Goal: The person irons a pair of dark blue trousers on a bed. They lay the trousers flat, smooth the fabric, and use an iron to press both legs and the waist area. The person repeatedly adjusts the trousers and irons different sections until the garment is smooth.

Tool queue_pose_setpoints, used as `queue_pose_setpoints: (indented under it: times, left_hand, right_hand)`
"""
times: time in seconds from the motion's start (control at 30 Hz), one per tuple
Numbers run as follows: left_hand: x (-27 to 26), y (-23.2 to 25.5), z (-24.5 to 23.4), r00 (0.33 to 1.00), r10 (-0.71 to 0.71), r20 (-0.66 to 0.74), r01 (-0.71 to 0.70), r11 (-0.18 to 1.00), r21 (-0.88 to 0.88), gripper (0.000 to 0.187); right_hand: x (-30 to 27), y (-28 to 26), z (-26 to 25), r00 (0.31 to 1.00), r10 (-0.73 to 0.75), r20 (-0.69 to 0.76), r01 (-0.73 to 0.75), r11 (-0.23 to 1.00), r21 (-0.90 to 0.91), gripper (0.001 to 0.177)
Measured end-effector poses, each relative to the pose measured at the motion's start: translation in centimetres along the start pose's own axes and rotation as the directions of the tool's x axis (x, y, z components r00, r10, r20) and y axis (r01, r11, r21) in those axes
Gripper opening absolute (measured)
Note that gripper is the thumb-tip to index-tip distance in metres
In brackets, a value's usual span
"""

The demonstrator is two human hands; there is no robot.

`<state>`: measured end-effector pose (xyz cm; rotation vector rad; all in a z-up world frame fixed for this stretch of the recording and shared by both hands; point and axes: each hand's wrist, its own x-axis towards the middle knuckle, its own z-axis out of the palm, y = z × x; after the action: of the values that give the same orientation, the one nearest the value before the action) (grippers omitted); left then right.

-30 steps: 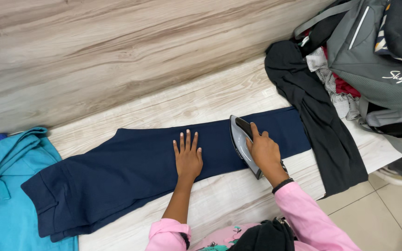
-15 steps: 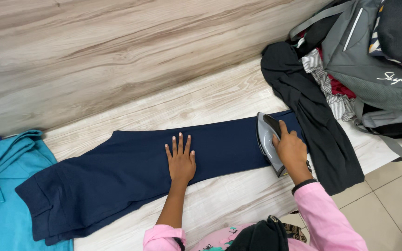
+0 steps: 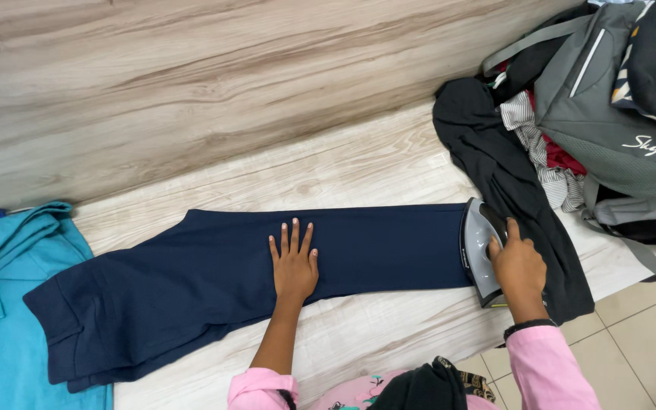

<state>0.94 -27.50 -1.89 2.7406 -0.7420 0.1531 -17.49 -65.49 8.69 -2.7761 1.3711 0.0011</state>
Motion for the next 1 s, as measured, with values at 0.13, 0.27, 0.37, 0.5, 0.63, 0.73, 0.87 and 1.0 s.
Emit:
queue_pose_setpoints:
  times: [0.13,0.27,0.37,0.5,0.63,0.73,0.87,1.0]
  left_hand:
    - [0.3,0.0,0.0,1.000,0.005,0.014,-0.005,1.000,0.015,0.057]
    - [-0.5,-0.1,0.3,0.999,0.042,-0.017,-0.042,0.999,-0.002,0.056]
    - [-1.6,0.2,-0.1,0.998,0.066,-0.001,-0.066,0.996,-0.056,0.057]
    - [-5.3,0.2,-1.8,0.995,0.088,0.053,-0.082,0.990,-0.114,0.054]
    - [-8.4,-1.3,-2.7,0.996,-0.068,-0.049,0.065,0.996,-0.063,0.049]
    - [-11.0,-2.5,-2.9,0.972,-0.159,-0.175,0.161,0.987,-0.002,0.049]
    - [-13.5,-3.5,-2.7,0.943,-0.196,-0.270,0.199,0.980,-0.014,0.050]
    - [-13.5,-3.9,-2.5,0.935,-0.194,-0.298,0.189,0.981,-0.044,0.050]
  right_hand:
    - [0.6,0.7,0.0,1.000,0.017,-0.013,-0.017,1.000,-0.011,0.066]
    - [0.6,1.0,0.3,1.000,0.010,-0.014,-0.010,1.000,-0.010,0.067]
    - [0.6,0.6,-0.8,0.999,0.009,0.035,-0.011,0.998,0.055,0.070]
    - [-1.7,-1.8,-3.7,0.983,-0.074,0.168,0.052,0.990,0.131,0.073]
    - [-5.6,-8.4,-3.8,0.915,-0.376,0.146,0.346,0.918,0.194,0.073]
    - [-9.7,-14.4,-3.1,0.826,-0.543,0.148,0.492,0.824,0.280,0.069]
    - [-14.4,-21.0,-1.4,0.672,-0.727,0.141,0.679,0.681,0.276,0.071]
    - [-14.4,-24.1,0.7,0.627,-0.778,0.049,0.759,0.624,0.186,0.064]
